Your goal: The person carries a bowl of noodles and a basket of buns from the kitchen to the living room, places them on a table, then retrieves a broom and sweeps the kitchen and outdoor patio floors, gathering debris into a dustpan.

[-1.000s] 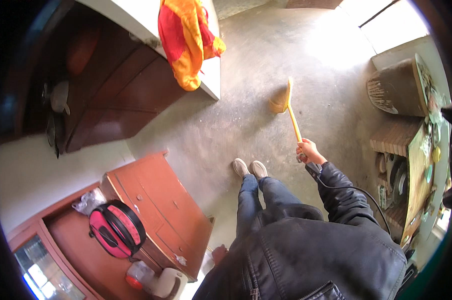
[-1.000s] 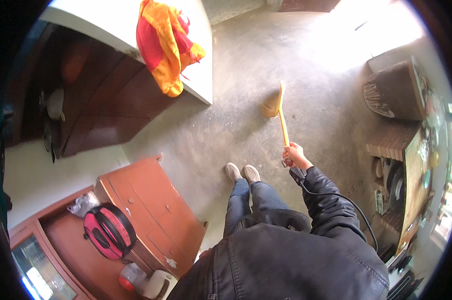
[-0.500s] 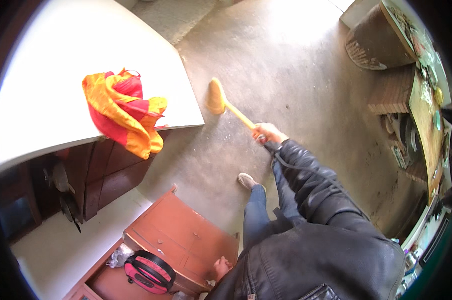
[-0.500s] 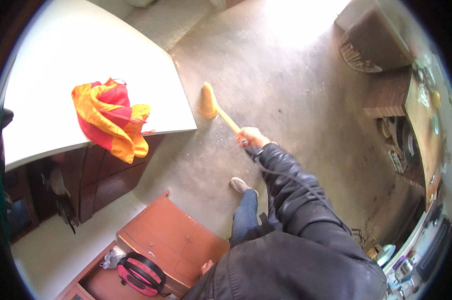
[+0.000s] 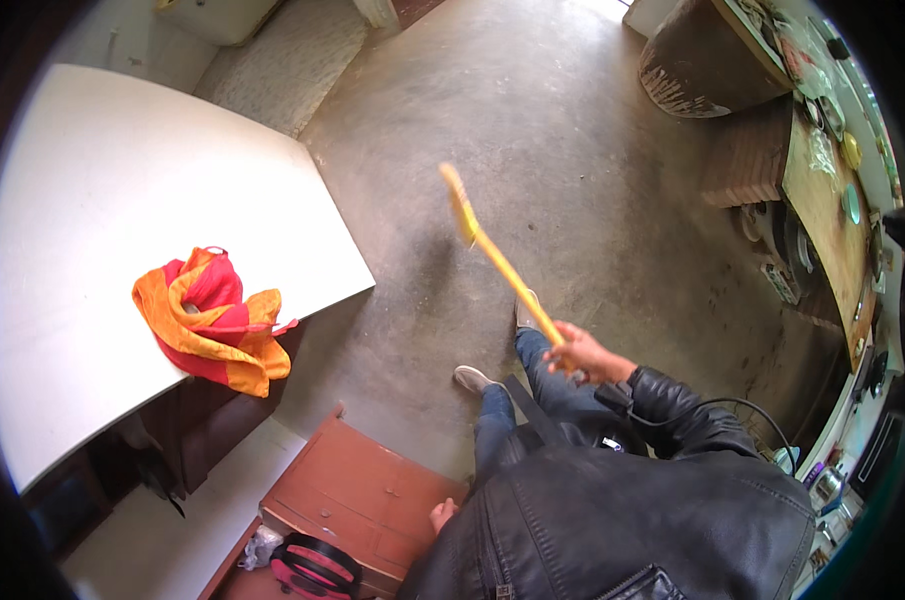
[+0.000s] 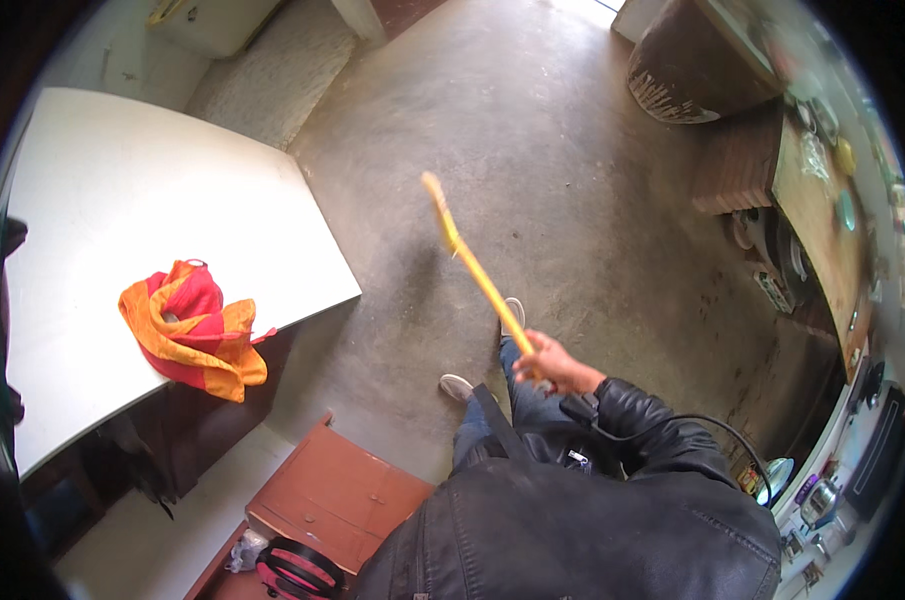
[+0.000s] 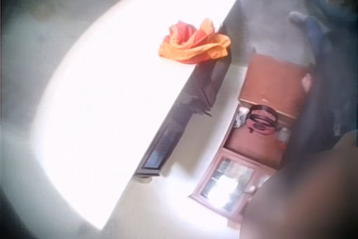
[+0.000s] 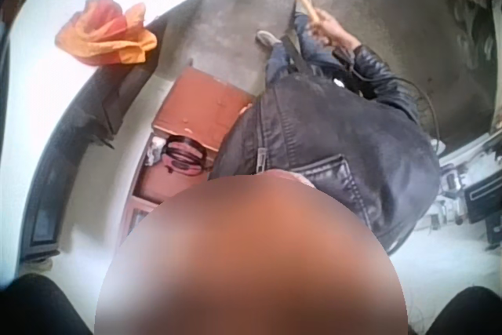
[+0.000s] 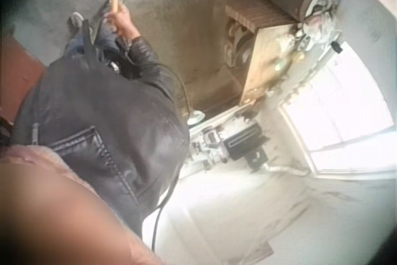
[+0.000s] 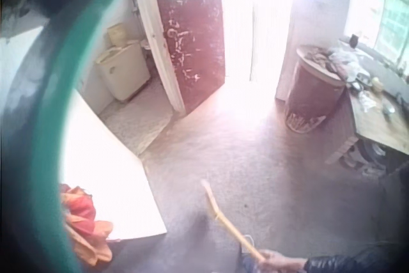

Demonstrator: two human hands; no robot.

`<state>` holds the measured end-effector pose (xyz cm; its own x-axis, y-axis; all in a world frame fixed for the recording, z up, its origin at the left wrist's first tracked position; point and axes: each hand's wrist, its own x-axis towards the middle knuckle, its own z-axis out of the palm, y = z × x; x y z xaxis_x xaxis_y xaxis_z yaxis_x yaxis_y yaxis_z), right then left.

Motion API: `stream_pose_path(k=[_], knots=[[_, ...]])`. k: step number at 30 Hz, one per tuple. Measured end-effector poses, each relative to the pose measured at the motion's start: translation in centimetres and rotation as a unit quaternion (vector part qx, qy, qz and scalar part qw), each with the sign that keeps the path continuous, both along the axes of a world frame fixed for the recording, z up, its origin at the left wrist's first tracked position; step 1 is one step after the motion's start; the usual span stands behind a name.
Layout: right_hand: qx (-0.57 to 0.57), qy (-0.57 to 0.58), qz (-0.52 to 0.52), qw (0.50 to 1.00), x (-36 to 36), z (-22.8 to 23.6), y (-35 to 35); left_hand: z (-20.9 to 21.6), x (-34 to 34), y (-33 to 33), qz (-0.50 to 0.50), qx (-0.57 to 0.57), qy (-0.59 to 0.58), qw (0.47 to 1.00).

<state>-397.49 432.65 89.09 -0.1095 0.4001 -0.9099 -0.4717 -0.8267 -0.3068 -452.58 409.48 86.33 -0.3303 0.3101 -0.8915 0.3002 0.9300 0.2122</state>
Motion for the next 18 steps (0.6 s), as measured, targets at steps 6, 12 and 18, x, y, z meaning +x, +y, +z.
stream_pose_path(k=[6, 12, 18], knots=[[-0.114, 0.029, 0.131, 0.984, -0.2, -7.9, -1.5, 0.9, 0.8, 3.5, -0.009, 0.040, 0.001, 0.999], [-0.072, -0.092, 0.017, 0.993, 12.6, -9.6, -1.1, 2.5, 3.2, 7.6, -0.009, 0.037, 0.002, 0.999], [-0.011, -0.196, -0.007, 0.980, 25.8, -9.5, 6.8, 3.7, 7.1, 12.8, -0.088, 0.024, 0.031, 0.995]])
